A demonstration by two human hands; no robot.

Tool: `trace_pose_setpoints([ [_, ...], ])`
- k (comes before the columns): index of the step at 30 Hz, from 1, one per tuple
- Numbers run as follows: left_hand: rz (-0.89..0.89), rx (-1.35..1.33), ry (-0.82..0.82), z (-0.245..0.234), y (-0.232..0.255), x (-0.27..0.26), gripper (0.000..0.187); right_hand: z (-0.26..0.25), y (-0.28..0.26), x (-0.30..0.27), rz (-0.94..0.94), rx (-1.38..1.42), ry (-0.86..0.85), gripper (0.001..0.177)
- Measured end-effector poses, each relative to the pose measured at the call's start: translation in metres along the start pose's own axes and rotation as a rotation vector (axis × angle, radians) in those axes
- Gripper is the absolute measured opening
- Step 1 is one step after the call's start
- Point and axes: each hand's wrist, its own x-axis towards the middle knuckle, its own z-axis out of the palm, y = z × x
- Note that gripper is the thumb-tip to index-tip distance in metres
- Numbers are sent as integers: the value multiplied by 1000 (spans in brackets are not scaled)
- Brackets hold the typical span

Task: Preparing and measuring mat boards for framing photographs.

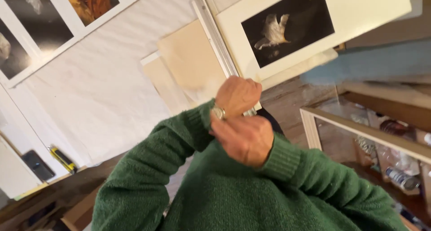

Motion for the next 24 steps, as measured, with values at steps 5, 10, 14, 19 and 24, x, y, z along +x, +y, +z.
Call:
trace_pose_setpoints([
  [5, 141, 82, 253, -27, 11, -23, 11, 0, -18, 3, -189, 33, -70, 45],
  [10, 222, 43, 293, -26, -1, -64, 16, 26, -39, 11, -299, 6, -71, 36],
  [14, 131, 72, 286, -10, -30, -126, 14, 66, -61, 18, -156, 167, 8, 17],
  [19, -369, -260, 462, 87, -120, -282, 21, 124, -74, 25, 359, 195, -48, 12],
  [24, -1218, -187, 647, 135, -232, -508, 31, 191, -102, 25, 364, 165, -87, 13],
])
